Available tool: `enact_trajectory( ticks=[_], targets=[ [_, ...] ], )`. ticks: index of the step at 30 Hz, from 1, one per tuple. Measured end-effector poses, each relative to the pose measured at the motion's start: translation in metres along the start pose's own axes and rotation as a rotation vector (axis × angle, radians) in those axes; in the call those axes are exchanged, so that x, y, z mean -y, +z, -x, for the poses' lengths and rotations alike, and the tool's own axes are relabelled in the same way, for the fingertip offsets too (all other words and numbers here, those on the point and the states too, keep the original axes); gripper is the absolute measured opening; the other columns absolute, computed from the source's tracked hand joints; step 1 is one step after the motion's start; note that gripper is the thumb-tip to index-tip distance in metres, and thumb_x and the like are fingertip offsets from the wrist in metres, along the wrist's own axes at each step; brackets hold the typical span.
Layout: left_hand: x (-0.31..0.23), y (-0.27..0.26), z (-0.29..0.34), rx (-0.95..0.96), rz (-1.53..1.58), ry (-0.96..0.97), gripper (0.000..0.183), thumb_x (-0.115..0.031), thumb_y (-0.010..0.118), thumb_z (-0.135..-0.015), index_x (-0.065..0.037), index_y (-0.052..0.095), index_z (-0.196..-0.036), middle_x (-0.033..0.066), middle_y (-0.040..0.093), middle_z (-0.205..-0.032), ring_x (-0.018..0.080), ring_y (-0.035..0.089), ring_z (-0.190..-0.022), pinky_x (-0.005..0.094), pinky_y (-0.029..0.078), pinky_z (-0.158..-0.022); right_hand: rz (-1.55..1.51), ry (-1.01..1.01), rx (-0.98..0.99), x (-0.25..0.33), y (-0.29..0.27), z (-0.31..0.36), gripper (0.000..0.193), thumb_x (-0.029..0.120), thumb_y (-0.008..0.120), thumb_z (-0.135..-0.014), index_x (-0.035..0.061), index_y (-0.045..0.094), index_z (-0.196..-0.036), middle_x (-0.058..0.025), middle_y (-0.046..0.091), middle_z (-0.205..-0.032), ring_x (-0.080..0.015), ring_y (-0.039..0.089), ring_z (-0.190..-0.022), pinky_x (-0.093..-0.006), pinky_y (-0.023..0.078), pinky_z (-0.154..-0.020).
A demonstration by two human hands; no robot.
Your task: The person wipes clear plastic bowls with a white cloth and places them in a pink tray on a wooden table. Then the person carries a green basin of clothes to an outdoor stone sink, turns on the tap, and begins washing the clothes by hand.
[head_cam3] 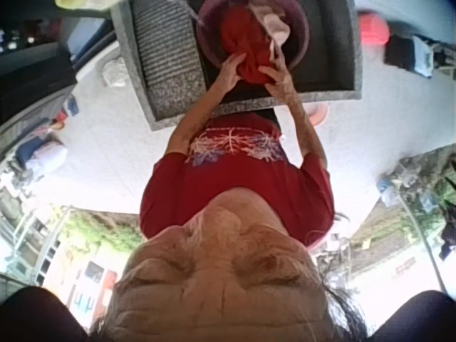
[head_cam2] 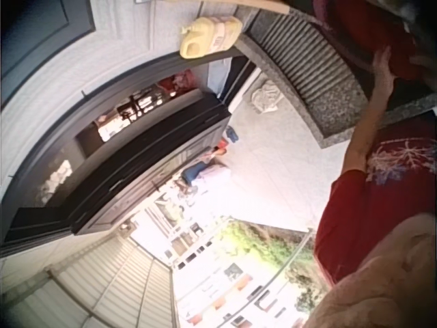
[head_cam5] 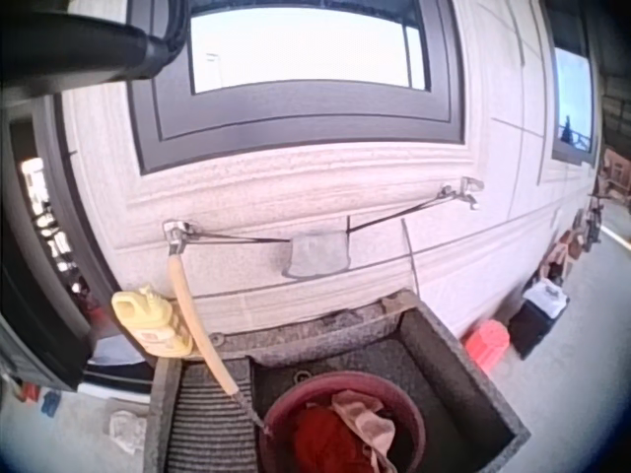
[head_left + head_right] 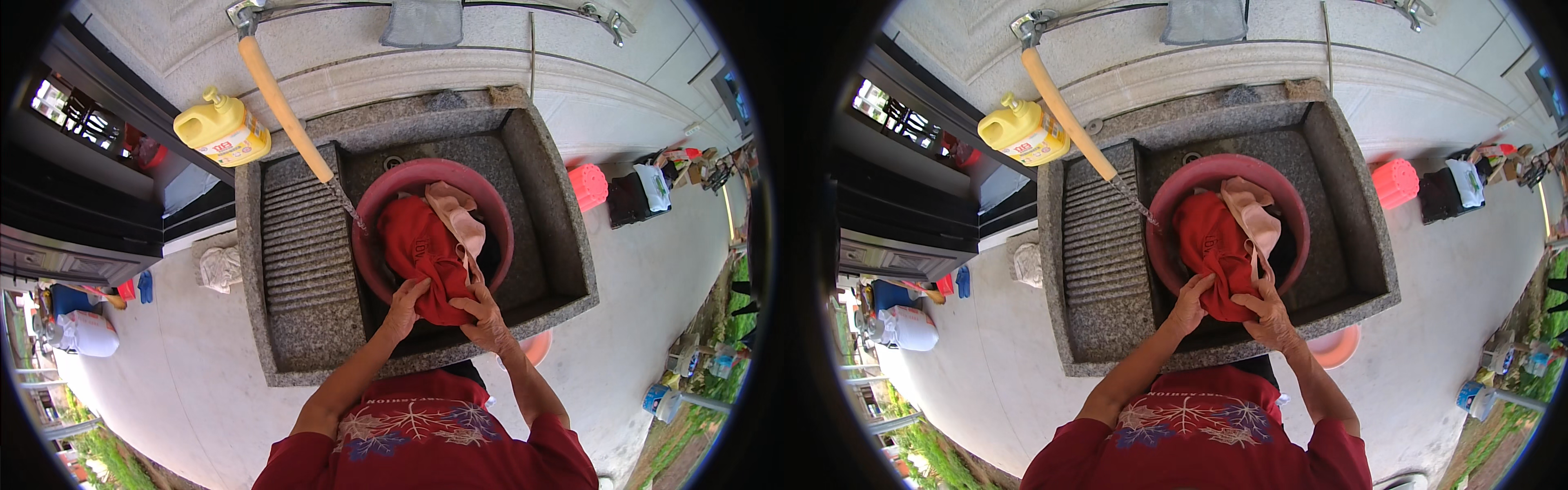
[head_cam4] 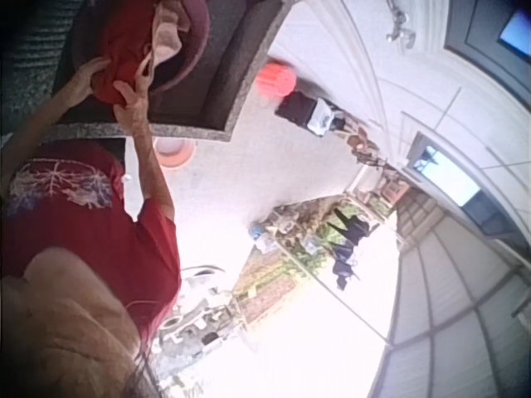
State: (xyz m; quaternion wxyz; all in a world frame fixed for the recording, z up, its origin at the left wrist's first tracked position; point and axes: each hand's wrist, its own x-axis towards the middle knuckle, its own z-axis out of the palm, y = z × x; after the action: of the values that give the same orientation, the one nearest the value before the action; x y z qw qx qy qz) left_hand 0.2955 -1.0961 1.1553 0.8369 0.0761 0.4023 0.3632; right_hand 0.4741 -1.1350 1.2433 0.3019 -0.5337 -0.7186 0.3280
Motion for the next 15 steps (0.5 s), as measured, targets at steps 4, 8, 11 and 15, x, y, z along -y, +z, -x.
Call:
enact_trajectory(
  ticks=[4,8,11,15],
  targets=[
    [0.013,0.010,0.007,0.009,-0.150,0.322,0.014,-0.012,0.055,-0.090,-0.002,0.057,-0.100,0.0021,0.061,-0.094,0.0085,0.056,-0.085,0.0216,0.045,-0.076,-0.327,0.206,0.126,0.020,-0.015,0.001,0.066,-0.009,0.060,-0.062,0.0101,0.048,-0.123,-0.0109,0.047,-0.116,-0.0230,0.044,-0.115,-0.0307,0.035,-0.098],
    [-0.024,0.012,0.029,-0.252,-0.706,0.730,0.029,-0.026,0.052,-0.093,0.002,0.056,-0.098,0.0035,0.058,-0.087,0.0114,0.050,-0.078,0.0244,0.041,-0.070,-0.668,0.321,0.122,0.005,-0.036,-0.005,0.061,-0.010,0.060,-0.070,0.0054,0.042,-0.127,-0.0031,0.051,-0.109,-0.0113,0.047,-0.104,-0.0251,0.039,-0.090],
    [-0.045,0.002,0.041,-0.408,-0.746,0.858,0.030,-0.028,0.048,-0.095,0.001,0.056,-0.092,0.0060,0.055,-0.077,0.0130,0.048,-0.072,0.0274,0.040,-0.064,-0.690,0.402,0.131,0.008,-0.057,-0.027,0.049,-0.006,0.063,-0.073,0.0043,0.048,-0.119,0.0002,0.055,-0.087,-0.0067,0.050,-0.079,-0.0207,0.042,-0.072],
    [-0.064,0.001,0.061,-0.701,-1.050,1.056,0.024,-0.021,0.046,-0.095,-0.001,0.055,-0.086,0.0098,0.048,-0.062,0.0168,0.045,-0.056,0.0303,0.038,-0.052,-0.359,0.253,0.191,-0.012,-0.060,-0.046,0.033,-0.005,0.063,-0.075,0.0013,0.056,-0.107,-0.0039,0.057,-0.085,-0.0081,0.054,-0.080,-0.0220,0.044,-0.072]
  ],
)
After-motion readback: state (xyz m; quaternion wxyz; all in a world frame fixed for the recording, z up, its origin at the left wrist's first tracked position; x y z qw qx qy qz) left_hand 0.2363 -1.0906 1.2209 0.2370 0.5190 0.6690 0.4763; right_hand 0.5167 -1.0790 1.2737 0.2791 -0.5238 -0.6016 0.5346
